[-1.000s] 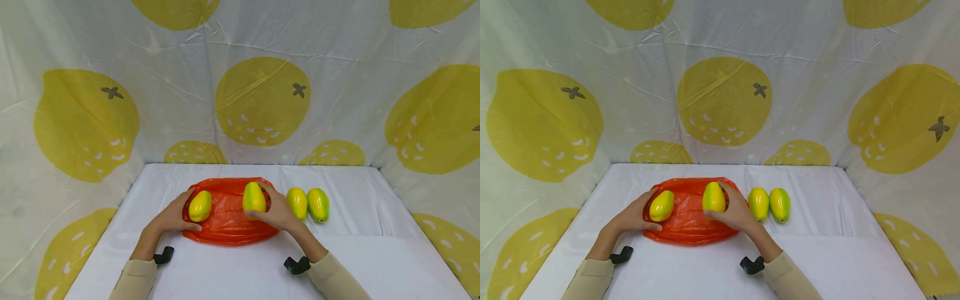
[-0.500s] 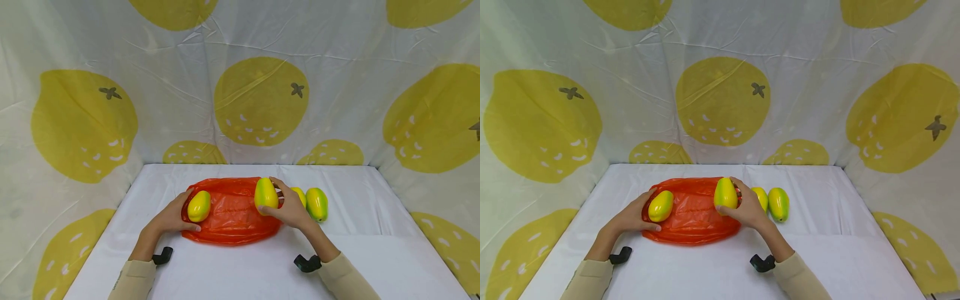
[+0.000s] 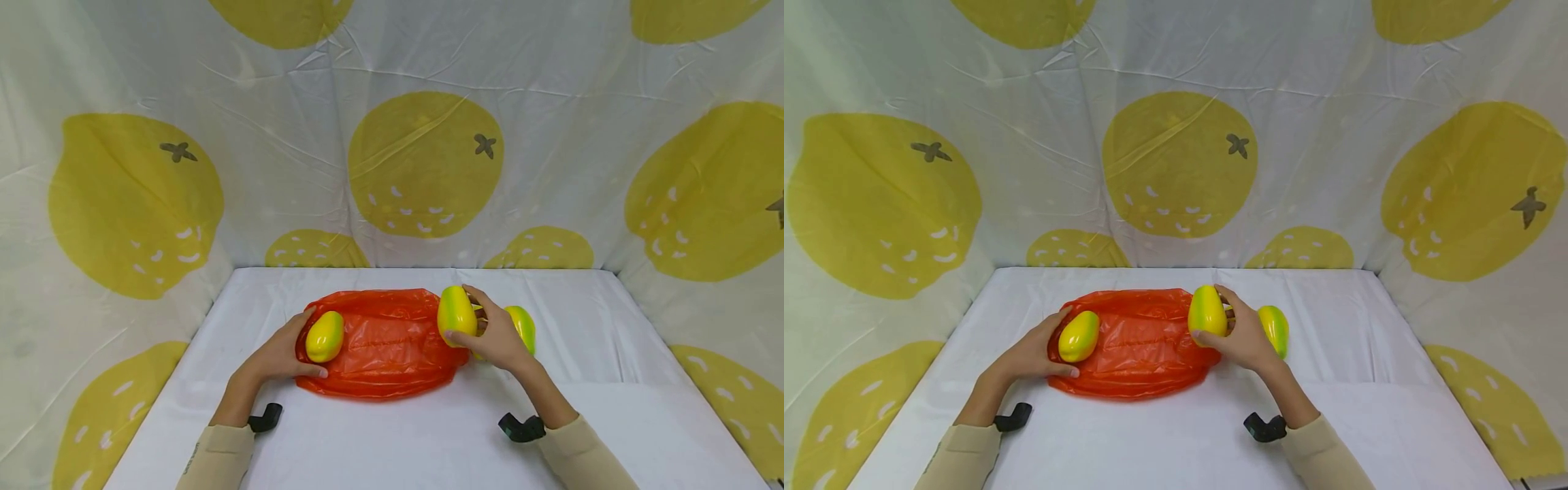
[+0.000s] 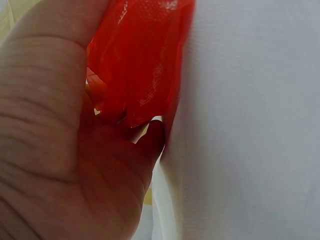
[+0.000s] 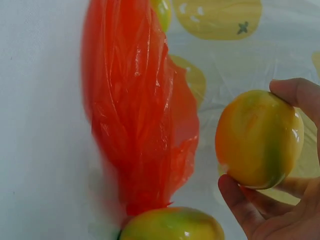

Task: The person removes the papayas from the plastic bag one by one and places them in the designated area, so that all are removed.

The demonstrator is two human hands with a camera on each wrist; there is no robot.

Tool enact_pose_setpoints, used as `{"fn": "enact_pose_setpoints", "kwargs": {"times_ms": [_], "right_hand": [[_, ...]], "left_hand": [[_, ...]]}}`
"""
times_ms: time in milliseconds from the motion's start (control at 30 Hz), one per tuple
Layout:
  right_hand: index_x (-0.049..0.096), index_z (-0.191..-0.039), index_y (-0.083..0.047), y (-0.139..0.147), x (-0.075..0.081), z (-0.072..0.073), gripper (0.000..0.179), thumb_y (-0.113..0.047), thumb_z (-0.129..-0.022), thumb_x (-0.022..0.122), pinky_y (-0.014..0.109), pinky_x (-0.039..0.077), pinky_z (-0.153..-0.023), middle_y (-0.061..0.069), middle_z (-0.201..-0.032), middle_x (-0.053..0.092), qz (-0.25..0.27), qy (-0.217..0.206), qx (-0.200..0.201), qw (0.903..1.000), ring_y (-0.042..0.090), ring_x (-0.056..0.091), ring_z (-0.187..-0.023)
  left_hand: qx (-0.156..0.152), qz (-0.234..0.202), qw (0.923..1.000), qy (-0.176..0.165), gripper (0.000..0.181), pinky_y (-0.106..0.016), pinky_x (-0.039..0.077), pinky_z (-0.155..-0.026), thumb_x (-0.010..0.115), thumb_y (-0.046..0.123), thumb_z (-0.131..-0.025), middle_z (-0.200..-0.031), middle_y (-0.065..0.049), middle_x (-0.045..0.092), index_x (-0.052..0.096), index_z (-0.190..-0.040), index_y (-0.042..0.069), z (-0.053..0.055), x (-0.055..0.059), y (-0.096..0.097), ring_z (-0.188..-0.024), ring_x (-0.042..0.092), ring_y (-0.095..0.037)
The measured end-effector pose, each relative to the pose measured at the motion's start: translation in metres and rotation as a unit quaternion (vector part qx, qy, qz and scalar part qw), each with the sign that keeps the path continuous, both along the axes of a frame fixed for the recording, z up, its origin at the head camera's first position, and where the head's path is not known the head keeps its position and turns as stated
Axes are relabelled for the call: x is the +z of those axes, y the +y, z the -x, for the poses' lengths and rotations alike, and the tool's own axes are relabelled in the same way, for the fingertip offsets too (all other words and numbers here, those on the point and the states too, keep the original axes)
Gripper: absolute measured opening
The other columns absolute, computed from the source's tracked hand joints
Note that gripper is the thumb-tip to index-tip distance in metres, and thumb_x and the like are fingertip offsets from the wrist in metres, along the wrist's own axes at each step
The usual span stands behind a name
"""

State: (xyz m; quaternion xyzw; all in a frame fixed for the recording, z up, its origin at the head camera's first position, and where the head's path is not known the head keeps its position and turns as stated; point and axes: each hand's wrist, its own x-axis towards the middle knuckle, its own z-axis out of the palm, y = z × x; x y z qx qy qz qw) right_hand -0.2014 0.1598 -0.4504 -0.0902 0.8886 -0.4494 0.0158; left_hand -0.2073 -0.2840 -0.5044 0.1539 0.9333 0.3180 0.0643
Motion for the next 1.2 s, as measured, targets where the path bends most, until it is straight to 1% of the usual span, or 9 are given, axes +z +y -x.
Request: {"fn": "enact_pose_setpoints", "kwargs": {"times_ms": [167,267,533,700,733,833,933,1200], "right_hand": [[0.033,-0.160,-0.025,0.013,0.006,0.001,0.095,-0.042,-0.082,0.083,0.047,0.061,-0.093,0.011,-0.153,0.047,0.000,0.019,-0.005,0.9998,0.033,0.059,-0.120],[0.032,-0.161,-0.023,0.022,0.007,0.002,0.094,-0.043,-0.084,0.083,0.049,0.059,-0.096,0.013,-0.153,0.047,-0.003,0.030,-0.009,0.9995,0.033,0.060,-0.118],[0.029,-0.162,-0.020,0.043,0.009,0.002,0.094,-0.043,-0.086,0.081,0.052,0.058,-0.099,0.016,-0.155,0.045,-0.019,0.034,-0.019,0.9990,0.035,0.059,-0.119],[0.026,-0.163,-0.020,0.054,0.012,-0.001,0.095,-0.043,-0.088,0.080,0.057,0.055,-0.103,0.019,-0.157,0.042,-0.013,0.028,-0.034,0.9989,0.038,0.058,-0.124],[0.025,-0.163,-0.019,0.056,0.013,-0.001,0.096,-0.042,-0.088,0.080,0.058,0.054,-0.104,0.019,-0.157,0.042,-0.009,0.027,-0.036,0.9989,0.039,0.057,-0.126],[0.024,-0.161,-0.017,0.064,0.012,-0.001,0.094,-0.040,-0.089,0.079,0.060,0.051,-0.106,0.022,-0.156,0.042,0.003,0.032,-0.039,0.9987,0.042,0.056,-0.128],[0.026,-0.159,-0.015,0.072,0.011,-0.001,0.091,-0.039,-0.089,0.079,0.061,0.051,-0.105,0.022,-0.155,0.042,0.009,0.039,-0.037,0.9985,0.043,0.056,-0.127],[0.028,-0.158,-0.013,0.091,0.007,-0.004,0.089,-0.040,-0.090,0.078,0.062,0.049,-0.105,0.024,-0.155,0.042,-0.001,0.045,-0.042,0.9981,0.044,0.055,-0.126]], "left_hand": [[0.000,0.009,0.9999,0.010,0.136,-0.068,0.038,-0.115,0.092,0.062,-0.063,-0.163,-0.016,0.035,0.018,-0.164,0.011,0.001,-0.003,-0.001,-0.146,0.039,-0.040],[0.001,0.009,0.9999,0.007,0.135,-0.067,0.038,-0.115,0.092,0.062,-0.064,-0.163,-0.016,0.035,0.018,-0.164,0.010,0.001,-0.004,0.000,-0.146,0.039,-0.040],[0.008,0.003,1.0000,-0.004,0.136,-0.066,0.041,-0.113,0.092,0.063,-0.062,-0.163,-0.013,0.036,0.019,-0.164,0.012,-0.001,-0.002,-0.001,-0.145,0.040,-0.038],[0.011,-0.005,0.9999,-0.008,0.135,-0.065,0.043,-0.113,0.093,0.063,-0.061,-0.163,-0.010,0.036,0.020,-0.164,0.014,0.000,-0.002,-0.001,-0.146,0.039,-0.036],[0.008,-0.005,0.9999,-0.006,0.135,-0.065,0.043,-0.113,0.092,0.063,-0.061,-0.163,-0.011,0.036,0.020,-0.164,0.013,0.000,-0.002,-0.001,-0.146,0.039,-0.037],[0.004,-0.002,1.0000,0.001,0.134,-0.065,0.043,-0.113,0.092,0.063,-0.063,-0.163,-0.013,0.036,0.020,-0.164,0.012,0.000,-0.003,-0.002,-0.146,0.040,-0.038],[0.003,-0.002,1.0000,0.005,0.134,-0.065,0.043,-0.113,0.092,0.062,-0.063,-0.163,-0.013,0.036,0.020,-0.164,0.012,0.001,-0.003,-0.002,-0.146,0.040,-0.038],[0.001,0.002,0.9998,0.017,0.134,-0.066,0.039,-0.115,0.092,0.062,-0.064,-0.162,-0.015,0.036,0.020,-0.164,0.011,0.001,-0.002,-0.002,-0.146,0.040,-0.039]]}}
